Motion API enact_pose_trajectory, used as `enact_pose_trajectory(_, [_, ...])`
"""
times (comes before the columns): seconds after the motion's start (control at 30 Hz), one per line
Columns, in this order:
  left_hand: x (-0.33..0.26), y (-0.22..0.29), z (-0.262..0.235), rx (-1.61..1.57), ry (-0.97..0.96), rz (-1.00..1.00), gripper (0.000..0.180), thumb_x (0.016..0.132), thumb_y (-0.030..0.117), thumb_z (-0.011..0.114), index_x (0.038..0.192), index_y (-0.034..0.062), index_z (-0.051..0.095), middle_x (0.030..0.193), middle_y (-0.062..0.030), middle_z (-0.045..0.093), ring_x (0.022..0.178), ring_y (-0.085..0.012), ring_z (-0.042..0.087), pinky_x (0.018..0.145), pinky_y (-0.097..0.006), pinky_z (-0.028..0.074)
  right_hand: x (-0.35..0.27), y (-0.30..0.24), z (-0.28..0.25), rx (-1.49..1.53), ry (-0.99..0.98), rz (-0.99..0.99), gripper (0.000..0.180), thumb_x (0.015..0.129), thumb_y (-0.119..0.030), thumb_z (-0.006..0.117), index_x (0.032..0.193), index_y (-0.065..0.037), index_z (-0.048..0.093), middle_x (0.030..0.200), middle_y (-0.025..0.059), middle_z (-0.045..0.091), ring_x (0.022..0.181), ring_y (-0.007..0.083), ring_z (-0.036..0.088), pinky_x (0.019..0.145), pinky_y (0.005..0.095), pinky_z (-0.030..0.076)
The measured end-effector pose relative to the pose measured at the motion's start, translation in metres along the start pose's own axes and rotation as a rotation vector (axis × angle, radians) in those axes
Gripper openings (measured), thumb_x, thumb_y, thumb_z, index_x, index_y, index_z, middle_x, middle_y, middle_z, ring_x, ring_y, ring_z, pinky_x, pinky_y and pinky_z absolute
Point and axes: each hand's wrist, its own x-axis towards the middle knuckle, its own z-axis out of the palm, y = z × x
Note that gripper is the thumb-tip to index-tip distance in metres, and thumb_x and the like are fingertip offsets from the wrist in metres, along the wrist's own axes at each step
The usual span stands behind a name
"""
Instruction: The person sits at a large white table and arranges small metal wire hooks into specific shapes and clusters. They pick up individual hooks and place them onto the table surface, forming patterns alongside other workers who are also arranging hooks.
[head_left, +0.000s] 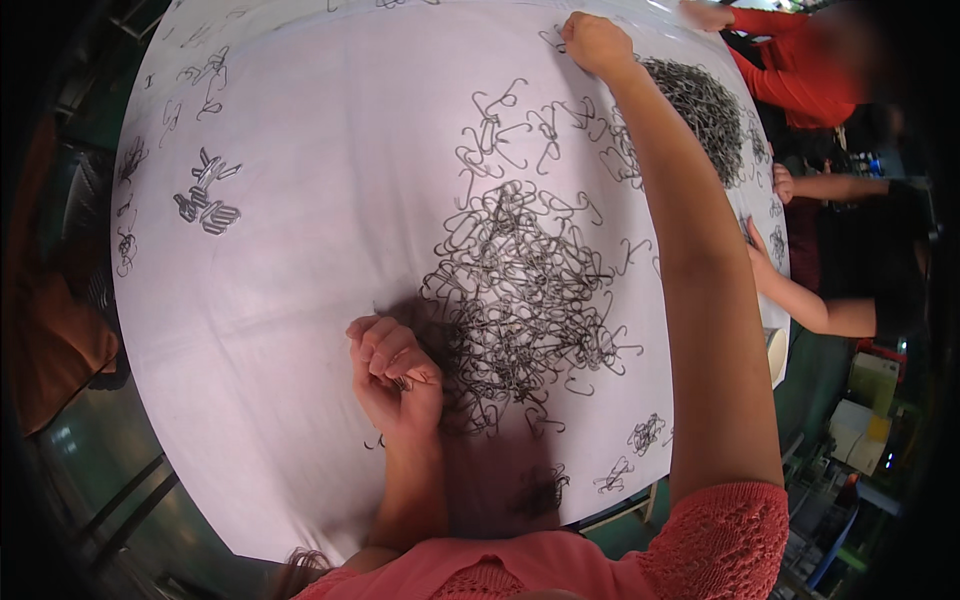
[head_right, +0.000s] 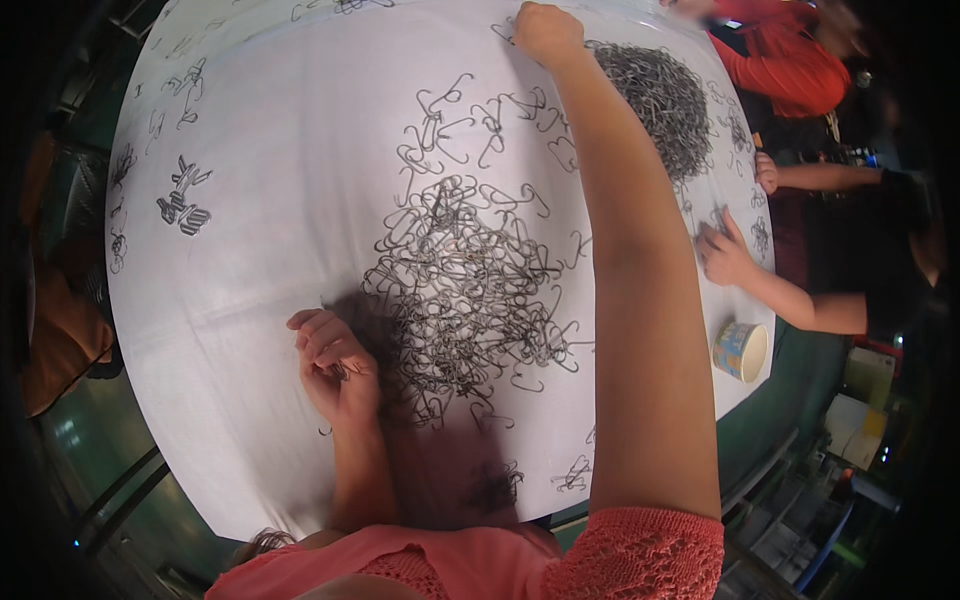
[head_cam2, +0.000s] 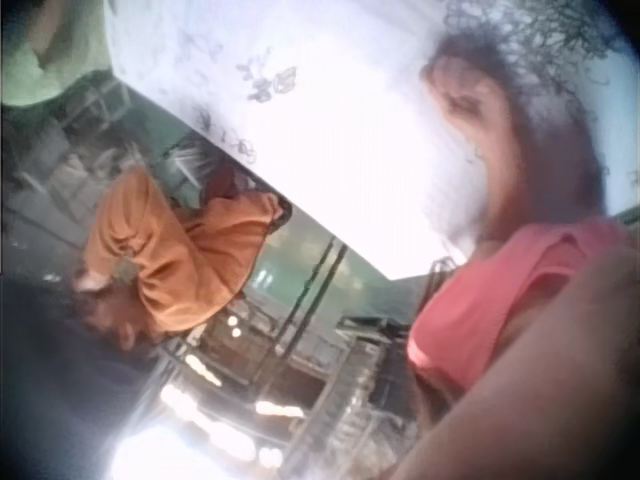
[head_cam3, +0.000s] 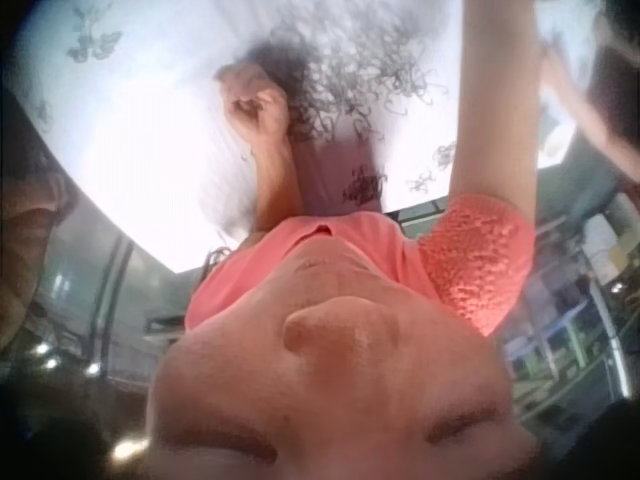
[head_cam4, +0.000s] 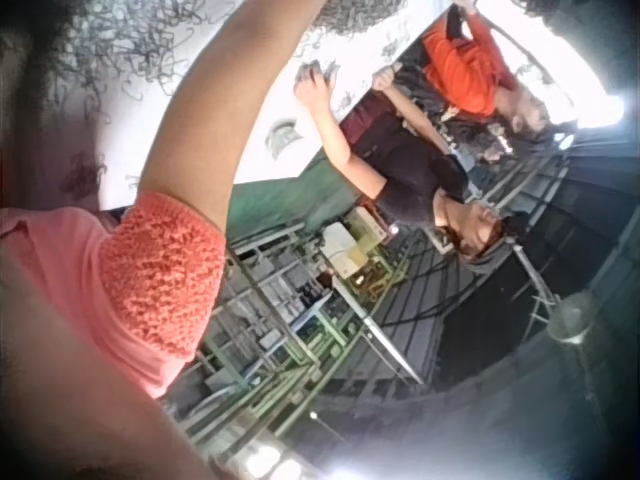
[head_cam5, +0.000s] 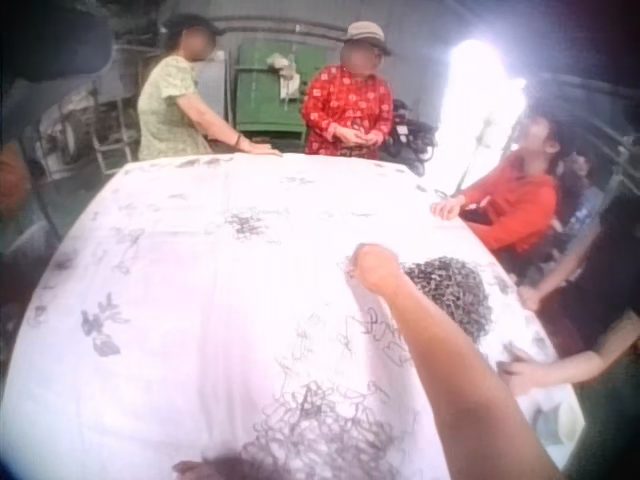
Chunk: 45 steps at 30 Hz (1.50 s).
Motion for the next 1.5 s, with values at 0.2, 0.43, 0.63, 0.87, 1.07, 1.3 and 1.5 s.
enact_pose_trajectory(0.2, [0.003, 0.008, 0.001, 0.039, -0.024, -0.018, 0.013, 0.088, 0.004, 0.043, 0.091, 0.0098, 0.054, 0.073, 0.0015, 0.046, 0.065, -0.0089, 0.044, 0.058, -0.024, 0.039, -0.124, -0.012, -0.129, 1.161, -0.398, 0.435, 0.012, 0.078, -0.011, 0.060, 0.087, -0.004, 0.063, 0.066, 0.0072, 0.055, 0.058, 0.0205, 0.051, 0.057, 0.0306, 0.041])
enact_pose_trajectory(0.43, [0.006, 0.010, -0.002, 0.113, -0.109, -0.049, 0.014, 0.088, 0.004, 0.041, 0.092, 0.0059, 0.054, 0.077, -0.0024, 0.053, 0.070, -0.0142, 0.050, 0.064, -0.028, 0.045, -0.388, 0.070, -0.258, 1.241, -0.352, 0.650, 0.009, 0.084, -0.014, 0.057, 0.088, -0.006, 0.059, 0.059, -0.0089, 0.042, 0.043, -0.0004, 0.023, 0.039, 0.0178, 0.014])
enact_pose_trajectory(0.63, [0.013, 0.013, -0.008, 0.209, -0.155, -0.023, 0.015, 0.089, 0.003, 0.038, 0.091, 0.0036, 0.053, 0.078, -0.0039, 0.054, 0.069, -0.0154, 0.051, 0.064, -0.028, 0.047, -0.532, 0.108, -0.221, 0.674, -0.074, 1.121, 0.016, 0.074, -0.018, 0.065, 0.084, -0.006, 0.068, 0.069, -0.0027, 0.058, 0.051, 0.0054, 0.039, 0.046, 0.0228, 0.030])
enact_pose_trajectory(0.87, [0.010, 0.009, -0.008, 0.162, -0.128, -0.035, 0.015, 0.090, 0.005, 0.039, 0.091, 0.0034, 0.054, 0.078, -0.0047, 0.055, 0.069, -0.0160, 0.051, 0.063, -0.029, 0.046, -0.573, 0.126, -0.184, 0.439, -0.167, 1.046, 0.027, 0.069, -0.026, 0.071, 0.081, -0.002, 0.069, 0.072, 0.0068, 0.064, 0.062, 0.0137, 0.055, 0.058, 0.0280, 0.043])
enact_pose_trajectory(1.07, [0.004, 0.006, 0.001, 0.120, -0.110, -0.028, 0.016, 0.090, 0.008, 0.039, 0.092, 0.0042, 0.054, 0.076, -0.0046, 0.053, 0.071, -0.0157, 0.051, 0.063, -0.028, 0.046, -0.460, 0.056, -0.201, 0.821, -0.252, 0.941, 0.022, 0.079, -0.027, 0.066, 0.090, -0.008, 0.065, 0.060, -0.0058, 0.048, 0.050, 0.0039, 0.037, 0.045, 0.0213, 0.030])
enact_pose_trajectory(1.3, [0.004, 0.016, 0.003, 0.065, -0.131, -0.017, 0.014, 0.091, 0.007, 0.038, 0.095, 0.0071, 0.052, 0.072, -0.0015, 0.047, 0.069, -0.0137, 0.049, 0.064, -0.028, 0.044, -0.290, 0.001, -0.133, 1.098, -0.282, 0.588, 0.017, 0.083, -0.022, 0.062, 0.090, -0.006, 0.064, 0.060, -0.0077, 0.047, 0.048, 0.0019, 0.034, 0.043, 0.0184, 0.025])
enact_pose_trajectory(1.5, [0.003, 0.014, 0.006, 0.066, -0.098, 0.011, 0.013, 0.090, 0.005, 0.040, 0.095, 0.0081, 0.052, 0.072, 0.0003, 0.046, 0.070, -0.0120, 0.048, 0.063, -0.027, 0.044, -0.177, -0.014, -0.060, 0.907, -0.083, 0.524, 0.014, 0.080, -0.018, 0.062, 0.084, -0.005, 0.065, 0.059, -0.0047, 0.049, 0.049, 0.0032, 0.039, 0.043, 0.0187, 0.028])
